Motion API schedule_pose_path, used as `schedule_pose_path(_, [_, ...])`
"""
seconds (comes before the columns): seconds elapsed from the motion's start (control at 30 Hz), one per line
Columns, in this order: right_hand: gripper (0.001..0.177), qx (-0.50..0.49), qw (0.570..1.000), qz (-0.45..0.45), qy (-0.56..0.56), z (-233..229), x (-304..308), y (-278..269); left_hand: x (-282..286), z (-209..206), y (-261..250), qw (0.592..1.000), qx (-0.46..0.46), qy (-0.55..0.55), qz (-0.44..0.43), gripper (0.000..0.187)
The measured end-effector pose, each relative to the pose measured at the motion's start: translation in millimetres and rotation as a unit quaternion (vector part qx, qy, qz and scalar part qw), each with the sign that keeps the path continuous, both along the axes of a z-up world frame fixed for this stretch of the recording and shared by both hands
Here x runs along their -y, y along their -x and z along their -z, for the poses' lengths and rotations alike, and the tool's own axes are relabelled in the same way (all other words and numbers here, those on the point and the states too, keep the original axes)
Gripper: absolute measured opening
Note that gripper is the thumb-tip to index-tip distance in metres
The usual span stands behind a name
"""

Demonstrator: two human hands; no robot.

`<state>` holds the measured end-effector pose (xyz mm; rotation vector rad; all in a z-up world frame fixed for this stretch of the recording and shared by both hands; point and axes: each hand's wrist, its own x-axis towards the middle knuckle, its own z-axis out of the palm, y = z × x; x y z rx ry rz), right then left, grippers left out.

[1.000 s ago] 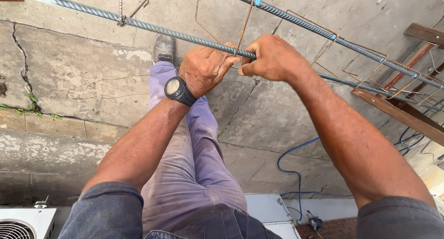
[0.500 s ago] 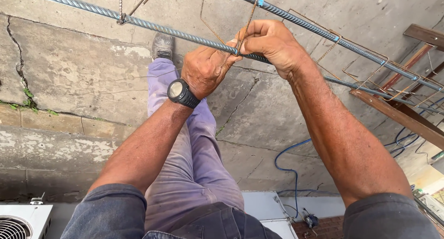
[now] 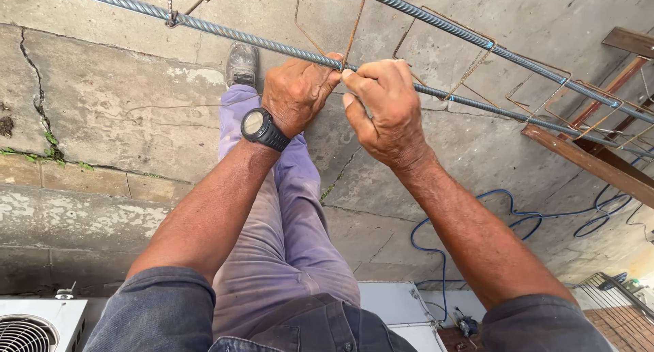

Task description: The person ties a wire around the intersection of two steel rebar rods using their hands and a metal tying tool. They wrap the wire around the rods and twist it to secure the connection, repeating the process at multiple points along the rebar structure.

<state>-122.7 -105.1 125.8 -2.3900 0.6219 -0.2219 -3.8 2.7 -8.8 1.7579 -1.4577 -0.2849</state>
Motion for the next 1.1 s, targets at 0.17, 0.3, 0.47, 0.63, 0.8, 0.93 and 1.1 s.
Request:
schedule_pose_path(0.17, [0.016, -0.006, 0.980, 0.060, -0.188, -2.0, 21.0, -2.5, 3.5, -8.3, 3.6, 0.999, -0.048, -0.001, -0.016, 0.021])
schedule_pose_path(0.3, [0.016, -0.078, 0.900, 0.141, -0.405, 11.3, 45.3, -4.2, 1.4, -12.7, 4.3, 0.999, -0.034, -0.015, -0.006, 0.024])
schedule_pose_path(0.47, [0.030, -0.224, 0.873, 0.114, -0.418, 24.2, 57.9, -6.4, -5.1, -10.8, 10.9, 0.998, -0.035, -0.045, -0.014, 0.015])
schedule_pose_path(0.63, [0.024, -0.266, 0.917, 0.073, -0.289, 17.3, 38.0, -11.3, -10.7, -31.8, 16.8, 0.992, -0.105, -0.075, -0.006, 0.021])
schedule_pose_path(0.8, [0.031, -0.302, 0.940, 0.083, -0.138, 20.6, 24.0, -8.5, -32.1, -61.2, 33.7, 0.933, -0.292, -0.202, -0.057, 0.024])
schedule_pose_path(0.93, [0.040, -0.275, 0.951, 0.077, -0.120, 30.1, 16.4, 4.5, -37.8, -68.0, 53.2, 0.966, -0.175, -0.176, -0.077, 0.025])
schedule_pose_path(1.1, [0.036, -0.265, 0.952, 0.077, -0.131, 36.0, 15.4, 8.3, -26.5, -85.2, 66.8, 0.961, -0.206, -0.157, -0.097, 0.027])
